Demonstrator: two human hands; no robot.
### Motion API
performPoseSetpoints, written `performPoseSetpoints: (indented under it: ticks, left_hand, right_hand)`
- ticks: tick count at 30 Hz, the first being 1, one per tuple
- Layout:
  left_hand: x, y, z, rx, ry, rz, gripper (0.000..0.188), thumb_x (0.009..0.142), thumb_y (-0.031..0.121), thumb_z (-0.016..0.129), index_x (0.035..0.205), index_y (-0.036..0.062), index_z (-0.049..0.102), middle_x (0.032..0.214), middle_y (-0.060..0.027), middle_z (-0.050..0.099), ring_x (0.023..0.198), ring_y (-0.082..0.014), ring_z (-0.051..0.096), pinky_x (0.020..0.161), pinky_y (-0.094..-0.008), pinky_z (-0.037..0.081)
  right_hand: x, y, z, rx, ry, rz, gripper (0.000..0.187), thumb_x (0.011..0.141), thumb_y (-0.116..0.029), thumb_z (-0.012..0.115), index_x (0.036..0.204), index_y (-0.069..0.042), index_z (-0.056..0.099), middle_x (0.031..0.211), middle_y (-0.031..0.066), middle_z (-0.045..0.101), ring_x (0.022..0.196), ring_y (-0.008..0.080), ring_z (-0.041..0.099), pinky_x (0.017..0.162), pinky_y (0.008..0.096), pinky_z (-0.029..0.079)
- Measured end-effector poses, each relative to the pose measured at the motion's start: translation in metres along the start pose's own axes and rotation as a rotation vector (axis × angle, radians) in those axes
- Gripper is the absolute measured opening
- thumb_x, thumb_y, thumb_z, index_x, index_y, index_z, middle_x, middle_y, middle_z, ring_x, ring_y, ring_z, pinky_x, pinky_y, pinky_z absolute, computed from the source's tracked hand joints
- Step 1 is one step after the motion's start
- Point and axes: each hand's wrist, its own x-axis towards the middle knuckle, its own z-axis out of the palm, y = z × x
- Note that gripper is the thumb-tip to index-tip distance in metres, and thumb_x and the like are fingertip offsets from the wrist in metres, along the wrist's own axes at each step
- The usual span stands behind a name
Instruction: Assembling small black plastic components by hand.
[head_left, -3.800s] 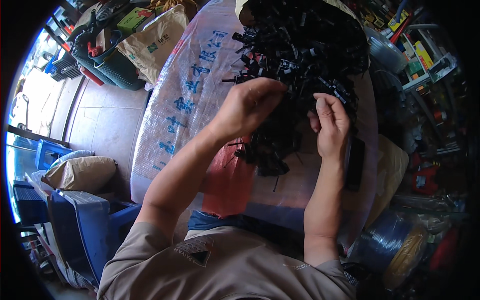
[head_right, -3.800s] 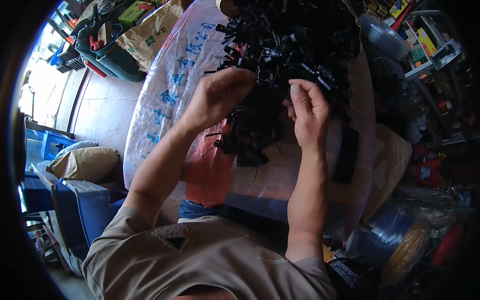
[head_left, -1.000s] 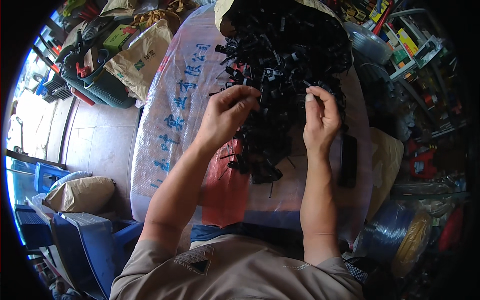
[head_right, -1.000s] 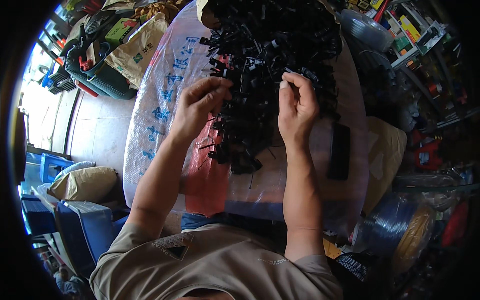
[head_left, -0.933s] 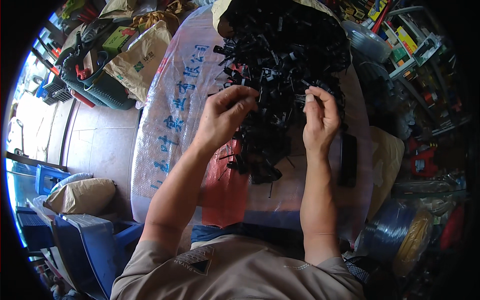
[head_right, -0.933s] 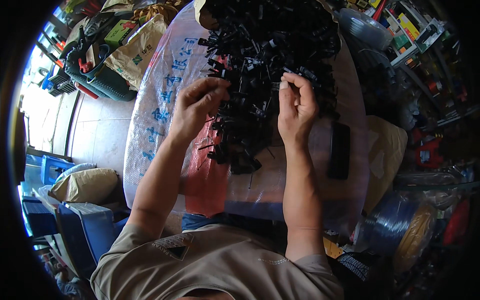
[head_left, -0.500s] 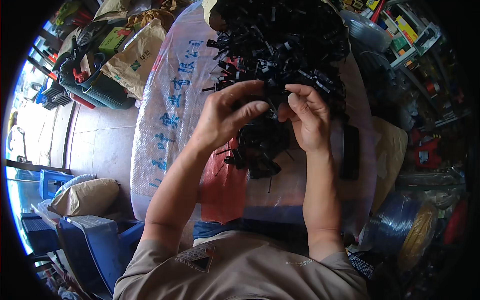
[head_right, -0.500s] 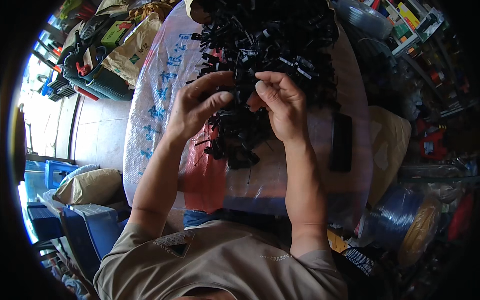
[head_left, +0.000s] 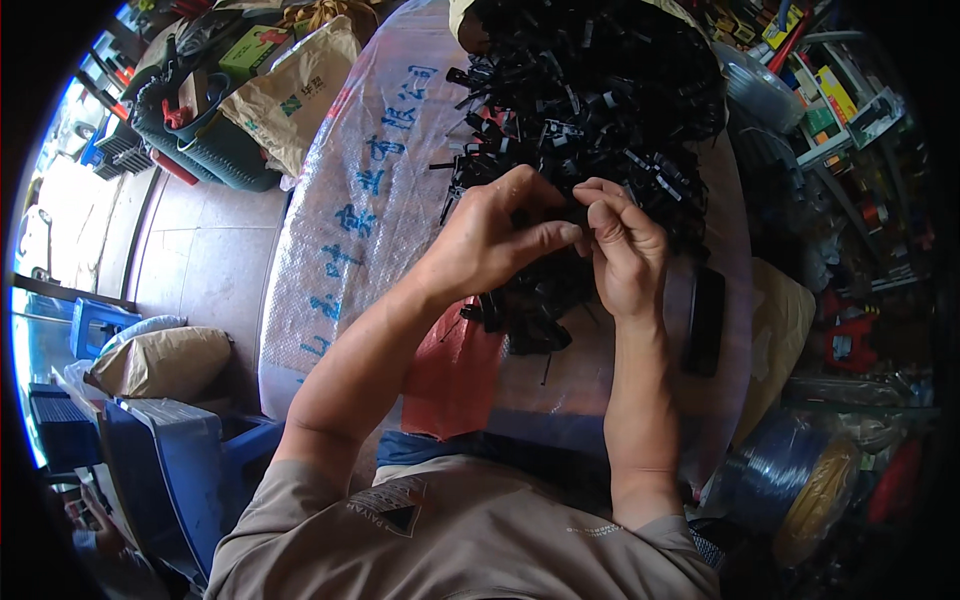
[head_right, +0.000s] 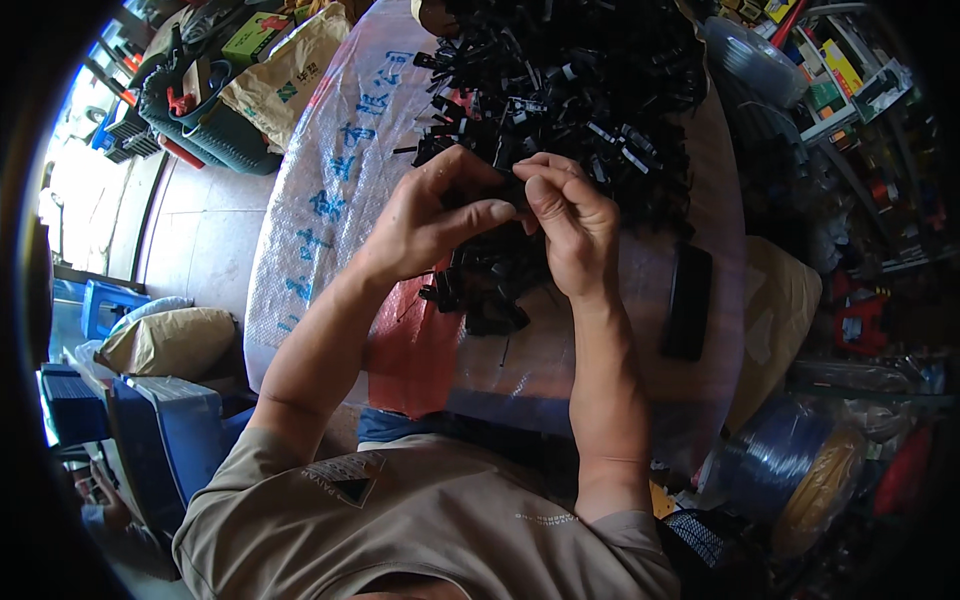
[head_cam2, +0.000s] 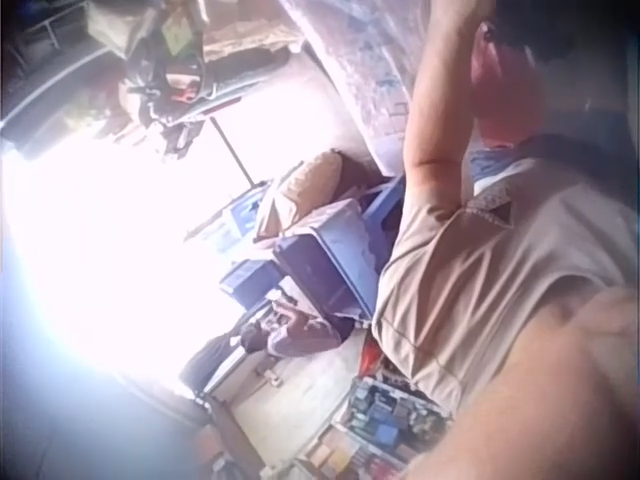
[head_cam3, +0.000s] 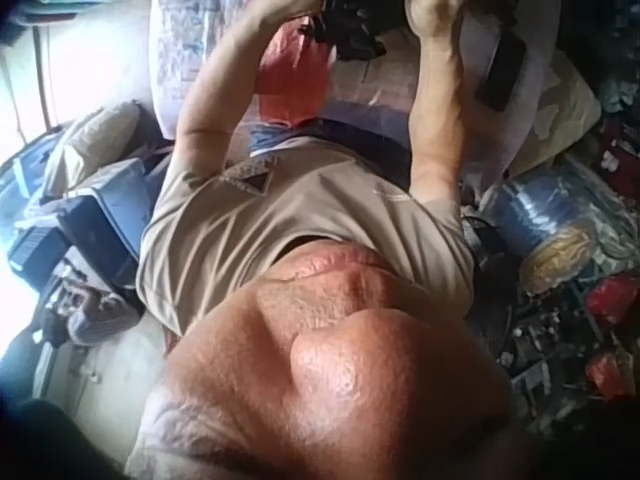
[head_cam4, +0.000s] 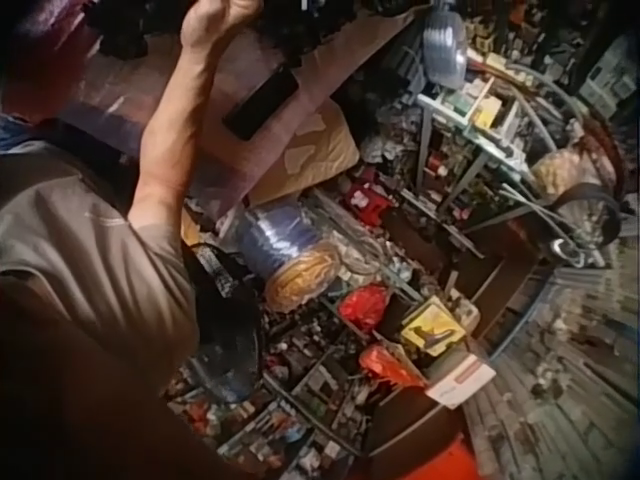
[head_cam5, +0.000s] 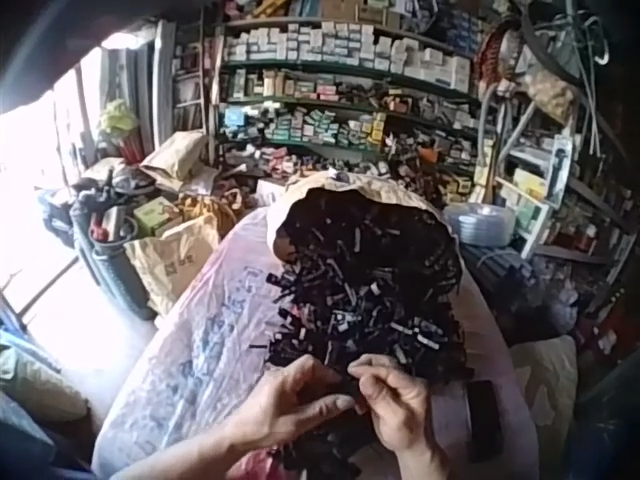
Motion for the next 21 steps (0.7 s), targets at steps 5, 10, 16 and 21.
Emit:
performPoseSetpoints:
  ticks: [5, 10, 16, 21]
  left_hand:
    - [-0.002, 0.0, 0.002, 0.29, 0.023, 0.248, 0.012, 0.089, 0.004, 0.06, 0.099, -0.002, 0.057, 0.085, -0.0121, 0.067, 0.079, -0.0201, 0.067, 0.068, -0.0302, 0.052]
    - [0.0, -0.005, 0.005, 0.363, 0.038, 0.357, 0.008, 0.087, 0.002, 0.059, 0.094, -0.0005, 0.056, 0.079, -0.0127, 0.064, 0.072, -0.0269, 0.065, 0.063, -0.033, 0.051]
    - [0.0, -0.003, 0.013, 0.44, 0.06, 0.464, 0.008, 0.085, 0.002, 0.06, 0.089, 0.0012, 0.054, 0.074, -0.0121, 0.059, 0.067, -0.0293, 0.062, 0.06, -0.0342, 0.048]
    - [-0.002, -0.003, 0.014, 0.571, 0.075, 0.573, 0.007, 0.087, 0.003, 0.06, 0.091, 0.0015, 0.054, 0.08, -0.0107, 0.06, 0.068, -0.023, 0.061, 0.059, -0.0323, 0.047]
  right_hand:
    - [-0.001, 0.001, 0.004, 0.015, -0.048, 0.023, 0.02, 0.095, -0.006, 0.056, 0.111, 0.003, 0.064, 0.111, 0.0072, 0.059, 0.076, 0.0089, 0.058, 0.065, 0.0216, 0.047]
    - [-0.003, 0.005, -0.001, -0.036, -0.084, 0.05, 0.02, 0.093, -0.002, 0.056, 0.111, 0.002, 0.061, 0.096, 0.0044, 0.062, 0.076, 0.0075, 0.059, 0.067, 0.0216, 0.048]
    - [-0.004, 0.003, 0.001, 0.116, -0.075, -0.02, 0.014, 0.09, 0.001, 0.054, 0.103, 0.001, 0.061, 0.092, 0.0031, 0.062, 0.073, 0.0061, 0.056, 0.066, 0.0205, 0.046]
    - [-0.004, -0.002, 0.002, 0.111, -0.061, 0.011, 0.014, 0.089, 0.001, 0.055, 0.103, 0.001, 0.06, 0.09, 0.0026, 0.061, 0.073, 0.0062, 0.055, 0.065, 0.0206, 0.045]
